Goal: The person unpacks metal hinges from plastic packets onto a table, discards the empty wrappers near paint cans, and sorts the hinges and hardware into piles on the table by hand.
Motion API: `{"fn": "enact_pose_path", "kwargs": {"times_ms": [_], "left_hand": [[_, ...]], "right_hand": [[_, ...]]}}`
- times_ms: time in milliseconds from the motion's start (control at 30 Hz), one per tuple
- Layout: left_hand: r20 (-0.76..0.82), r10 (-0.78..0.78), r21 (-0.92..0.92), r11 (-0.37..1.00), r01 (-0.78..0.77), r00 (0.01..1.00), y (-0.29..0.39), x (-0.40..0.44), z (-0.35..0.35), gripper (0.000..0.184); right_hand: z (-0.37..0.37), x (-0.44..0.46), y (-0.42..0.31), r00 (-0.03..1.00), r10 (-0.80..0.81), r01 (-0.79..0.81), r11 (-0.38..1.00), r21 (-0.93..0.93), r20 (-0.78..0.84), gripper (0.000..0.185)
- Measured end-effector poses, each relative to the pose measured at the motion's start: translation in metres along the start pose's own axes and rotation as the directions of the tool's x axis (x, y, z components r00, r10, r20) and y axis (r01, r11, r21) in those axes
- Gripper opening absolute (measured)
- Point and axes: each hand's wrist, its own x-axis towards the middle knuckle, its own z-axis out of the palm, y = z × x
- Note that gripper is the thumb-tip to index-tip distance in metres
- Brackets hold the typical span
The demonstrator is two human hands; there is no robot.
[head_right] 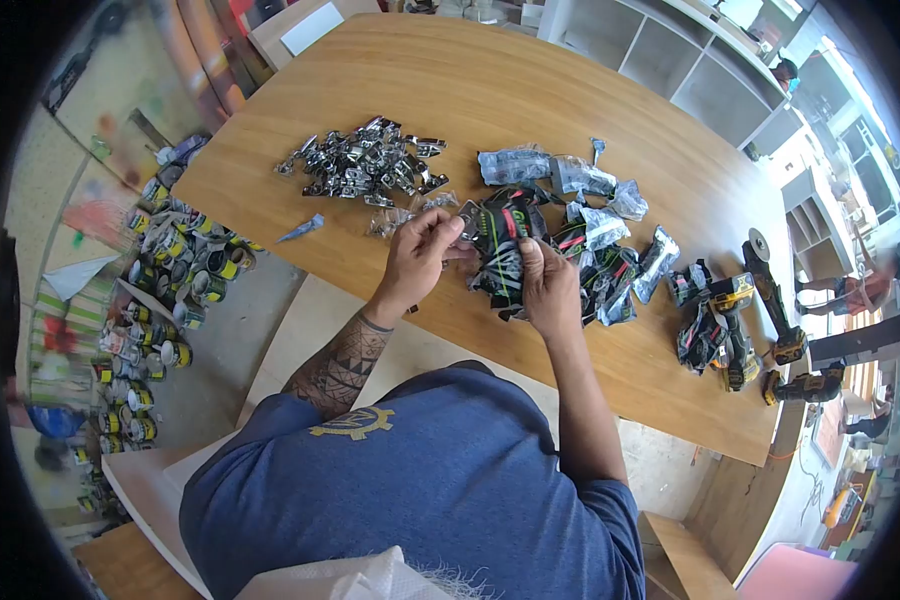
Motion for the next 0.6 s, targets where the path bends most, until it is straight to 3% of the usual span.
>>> {"fn": "enact_pose_path", "kwargs": {"times_ms": [67,100,167,367,400,600], "left_hand": [[-0.115,-0.162,-0.357,0.928,0.112,0.980,0.010,0.005,0.005,0.020],[-0.104,-0.158,-0.357,0.927,0.112,0.982,0.010,0.010,0.002,0.020],[-0.330,-0.245,-0.615,0.789,-0.010,0.912,0.007,0.023,-0.016,0.019],[-0.474,-0.077,-0.443,0.882,-0.161,0.877,-0.020,0.069,-0.116,0.019],[-0.486,-0.091,-0.419,0.897,-0.140,0.869,-0.018,0.071,-0.122,0.019],[-0.419,-0.107,-0.391,0.918,-0.073,0.901,-0.023,0.065,-0.119,0.020]], "right_hand": [[0.014,-0.005,0.024,0.999,0.029,-0.026,0.996,0.083,-0.029,0.047],[0.016,-0.006,0.024,0.997,0.061,-0.052,0.984,0.168,-0.045,0.046],[0.009,-0.014,0.023,0.993,0.066,-0.049,0.986,0.162,-0.101,0.044],[-0.020,-0.020,0.038,0.960,0.125,-0.080,0.980,0.185,-0.249,0.038],[-0.020,-0.018,0.043,0.956,0.145,-0.079,0.964,0.255,-0.253,0.037],[-0.023,-0.017,0.059,0.940,0.148,-0.060,0.959,0.276,-0.307,0.021]]}}
